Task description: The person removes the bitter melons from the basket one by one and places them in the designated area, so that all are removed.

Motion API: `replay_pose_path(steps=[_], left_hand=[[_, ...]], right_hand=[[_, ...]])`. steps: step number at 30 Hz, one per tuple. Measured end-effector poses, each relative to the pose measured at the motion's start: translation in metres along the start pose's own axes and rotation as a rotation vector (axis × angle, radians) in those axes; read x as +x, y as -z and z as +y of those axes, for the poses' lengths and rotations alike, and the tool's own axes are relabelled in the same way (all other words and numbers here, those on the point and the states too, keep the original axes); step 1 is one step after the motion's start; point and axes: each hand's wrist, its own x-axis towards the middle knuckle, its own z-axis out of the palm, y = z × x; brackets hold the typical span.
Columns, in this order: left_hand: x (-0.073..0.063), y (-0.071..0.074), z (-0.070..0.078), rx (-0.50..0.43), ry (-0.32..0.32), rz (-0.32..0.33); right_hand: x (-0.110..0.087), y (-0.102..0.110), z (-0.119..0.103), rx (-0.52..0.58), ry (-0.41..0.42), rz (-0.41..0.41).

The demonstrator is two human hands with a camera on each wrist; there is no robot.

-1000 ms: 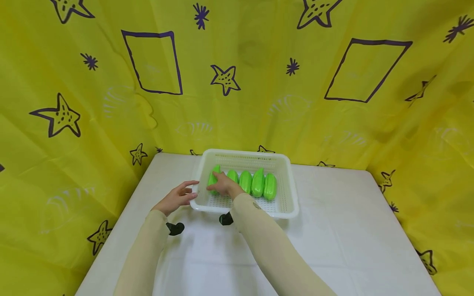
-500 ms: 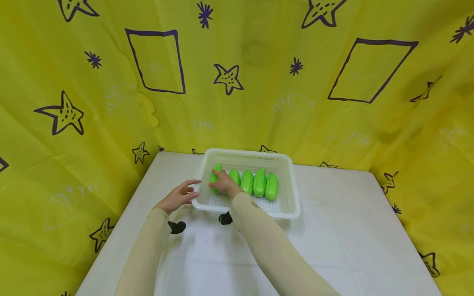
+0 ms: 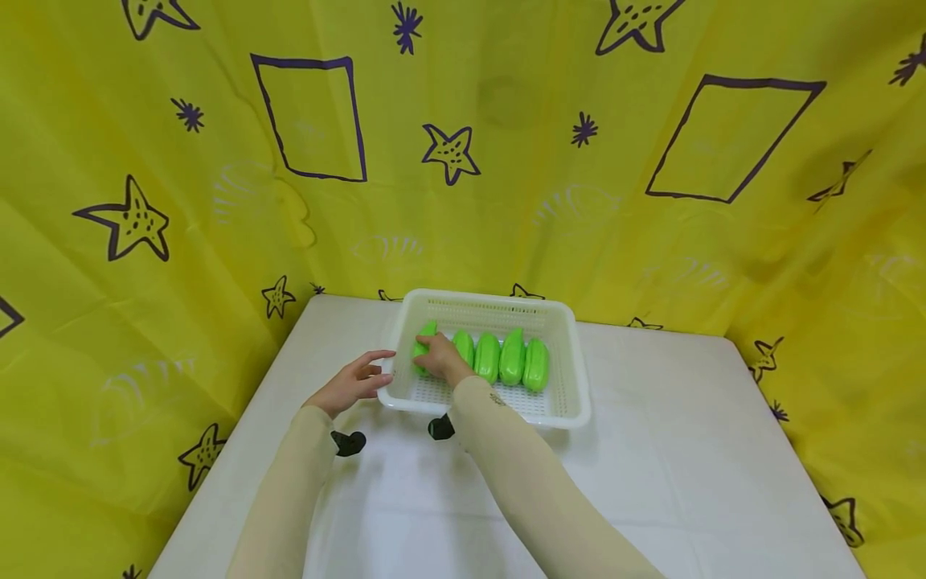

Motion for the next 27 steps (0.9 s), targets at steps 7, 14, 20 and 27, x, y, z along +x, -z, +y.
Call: replay_pose_path(steps=[7,14,20,27], left_hand=[[-0.001,0.000,0.001,0.016,0.010,0.002],[-0.002,-0.001,0.004,0.015,0.020,0.003],[-0.003,-0.001,0.006,0.012,0.018,0.001],[-0.002,-0.001,0.005,0.022,0.023,0.001]], right_hand=[[-0.001,0.001,0.001,0.043,0.009,0.033],[-0.003,0.005,-0.003,0.088,0.020,0.071],[-0.005,0.010,-0.005,0.113,0.030,0.101],[-0.005,0.021,-0.001,0.140,0.037,0.121]])
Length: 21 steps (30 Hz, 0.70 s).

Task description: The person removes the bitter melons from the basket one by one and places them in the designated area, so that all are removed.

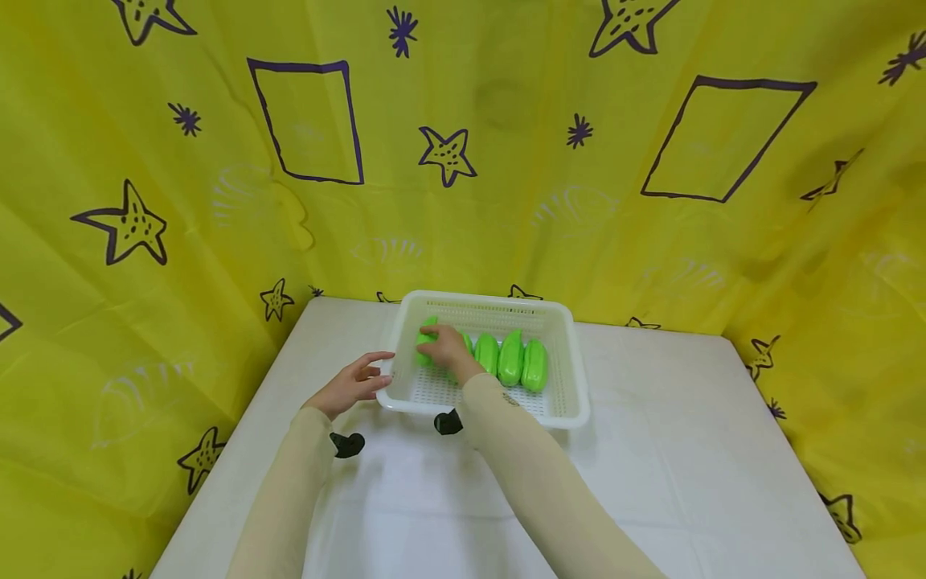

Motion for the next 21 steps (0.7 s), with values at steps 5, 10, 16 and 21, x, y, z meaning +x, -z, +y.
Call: replay_pose_path(steps=[5,10,16,21], left_hand=[[0.002,0.002,-0.003,-0.003,0.001,-0.009],[0.003,0.003,-0.004,0.002,0.016,-0.005],[0.003,0.003,-0.004,0.001,0.004,-0.016],[0.003,0.003,-0.004,0.009,0.011,-0.013]], right_hand=[[0.003,0.008,0.001,-0.032,0.024,0.014],[0.003,0.020,-0.003,-0.024,0.067,0.012],[-0.006,0.035,-0.007,0.065,0.066,-0.011],[-0.012,0.046,-0.005,0.144,0.089,-0.043]])
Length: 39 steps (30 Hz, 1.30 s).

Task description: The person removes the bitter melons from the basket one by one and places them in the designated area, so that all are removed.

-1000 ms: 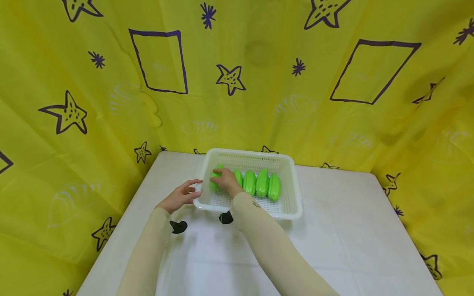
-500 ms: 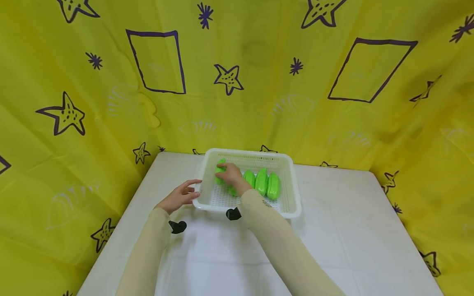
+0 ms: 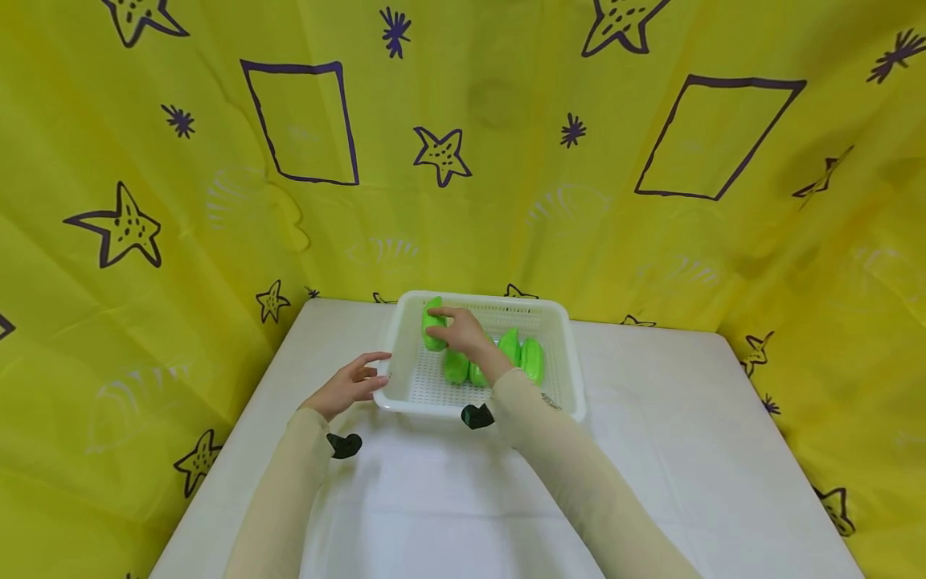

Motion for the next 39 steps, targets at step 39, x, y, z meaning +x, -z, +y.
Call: replay_pose_path(steps=[39], left_hand=[[-0.001,-0.003,0.004,0.016,0.020,0.014]], right_hand=[[-0.088,0.108,0.042,0.188,0.117,0.111]])
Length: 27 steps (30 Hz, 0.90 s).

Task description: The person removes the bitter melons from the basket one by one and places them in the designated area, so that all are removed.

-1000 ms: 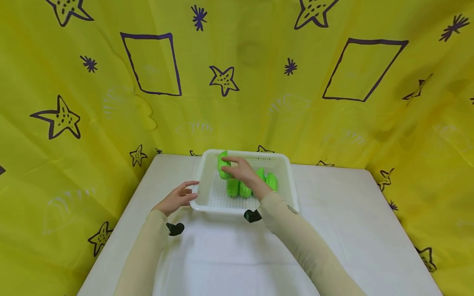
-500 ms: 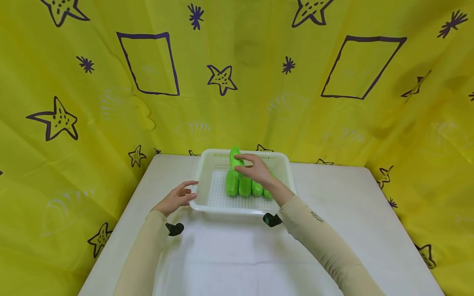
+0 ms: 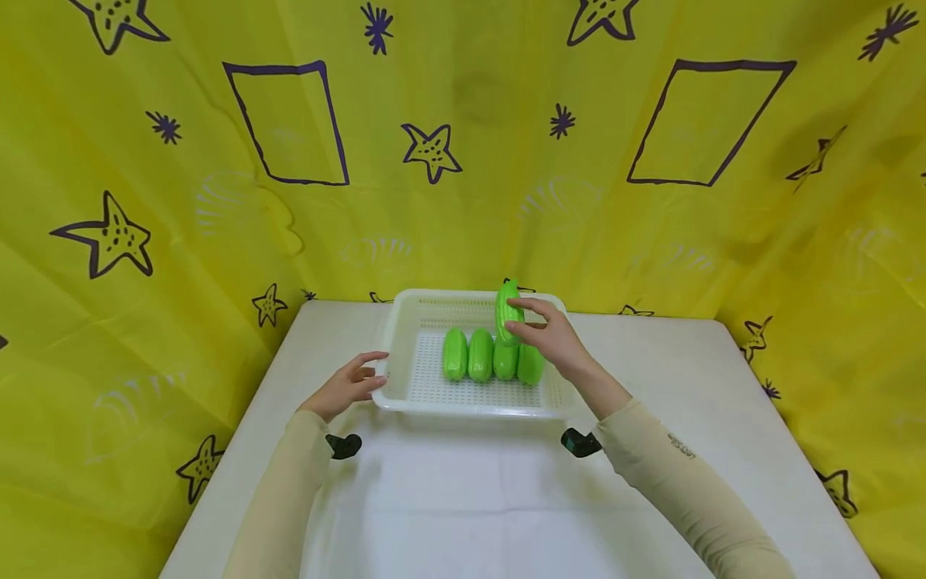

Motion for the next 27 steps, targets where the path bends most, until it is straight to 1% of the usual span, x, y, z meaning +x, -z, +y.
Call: replay_pose_path(steps=[8,10,15,22,27], left_hand=[[0.001,0.001,0.000,-0.010,-0.013,-0.016],[0.001,0.001,-0.001,-0.016,-0.008,-0.014],[0.000,0.000,-0.002,-0.017,-0.017,-0.016],[0.000,-0.001,-0.001,-0.022,0.003,-0.017],[0.000,-0.001,0.000,-0.023,0.007,-0.010]], right_hand=[[-0.013,0.026,0.016,0.022,-0.037,0.083],[-0.016,0.033,0.021,0.023,-0.051,0.107],[-0.021,0.055,0.034,0.010,-0.083,0.158],[-0.030,0.088,0.062,0.034,-0.127,0.229],[-0.035,0.103,0.081,0.043,-0.151,0.252]])
